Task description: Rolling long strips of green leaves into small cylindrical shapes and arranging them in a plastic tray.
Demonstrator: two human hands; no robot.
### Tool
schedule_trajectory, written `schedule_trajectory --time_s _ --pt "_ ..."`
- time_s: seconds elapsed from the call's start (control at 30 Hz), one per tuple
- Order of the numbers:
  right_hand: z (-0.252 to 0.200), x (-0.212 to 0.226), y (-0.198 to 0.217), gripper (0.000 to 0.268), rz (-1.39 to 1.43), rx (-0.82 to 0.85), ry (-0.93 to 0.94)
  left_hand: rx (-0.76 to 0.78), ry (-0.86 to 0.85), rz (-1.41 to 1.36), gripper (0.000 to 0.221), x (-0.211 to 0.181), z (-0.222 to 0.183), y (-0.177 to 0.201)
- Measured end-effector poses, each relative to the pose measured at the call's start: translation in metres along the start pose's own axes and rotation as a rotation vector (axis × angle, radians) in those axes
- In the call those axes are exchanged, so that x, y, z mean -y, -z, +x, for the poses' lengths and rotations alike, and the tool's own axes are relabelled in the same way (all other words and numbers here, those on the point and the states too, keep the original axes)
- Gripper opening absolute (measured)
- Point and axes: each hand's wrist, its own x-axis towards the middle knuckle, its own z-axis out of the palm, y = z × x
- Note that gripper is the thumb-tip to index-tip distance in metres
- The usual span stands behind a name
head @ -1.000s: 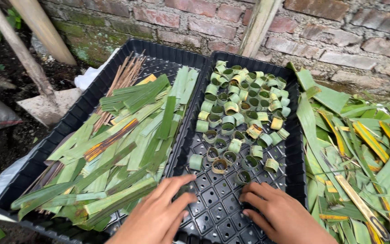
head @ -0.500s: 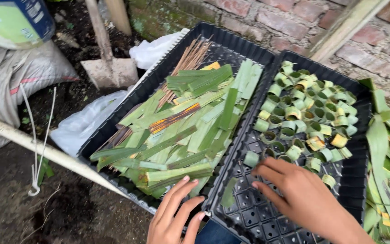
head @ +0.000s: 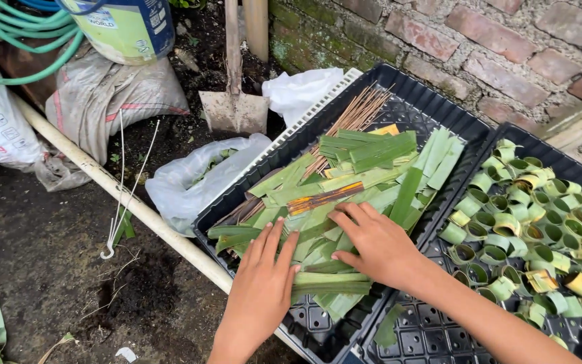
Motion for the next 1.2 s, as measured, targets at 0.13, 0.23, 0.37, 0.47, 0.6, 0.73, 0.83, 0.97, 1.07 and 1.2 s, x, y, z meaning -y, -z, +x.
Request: schedule_trajectory --time_s 0.13,0.23,0.37,0.47,0.6,0.73,0.83,0.97,1.07,1.2 --pt "-0.005 0.005 0.019 0.073 0.096 0.122 -0.122 0.038 0.023 0.008 0.046 0.007 0.004 -0.005" --pt "-0.013 -0.006 0.016 0.07 0.089 0.082 -0.135 0.053 0.024 0.003 0.046 0.007 0.004 -0.006" --pt "-0.017 -0.016 0.005 0.055 -0.022 0.031 -0.108 0.068 0.024 0.007 0.047 0.009 0.004 -0.007" --pt "-0.018 -0.014 0.004 0.031 -0.073 -0.001 -0.1 0.064 0.03 0.008 0.048 0.008 0.003 -0.01" --pt "-0.021 -0.012 0.003 0.009 -0.141 -0.137 -0.048 0.052 0.027 0.013 0.048 0.008 0.001 -0.011" --pt "-0.032 -0.006 0.042 0.006 -0.065 -0.412 0.067 -0.005 0.009 -0.075 0.046 -0.005 0.005 0.007" --pt "-0.054 0.01 0.076 0.005 0.182 -0.615 0.047 -0.182 0.068 -0.283 0.048 -0.028 0.009 0.023" --pt "-0.097 0.031 0.1 0.007 0.58 -0.911 -0.205 -0.162 0.164 -0.677 0.032 -0.067 0.004 0.026" --pt "-0.128 0.04 0.097 0.005 0.91 -1.003 -0.446 0.246 0.305 -1.133 0.041 -0.106 0.002 0.023" --pt "-0.161 0.049 0.099 0.007 1.306 -1.006 -0.921 0.152 0.158 -1.593 0.056 -0.149 0.005 -0.014"
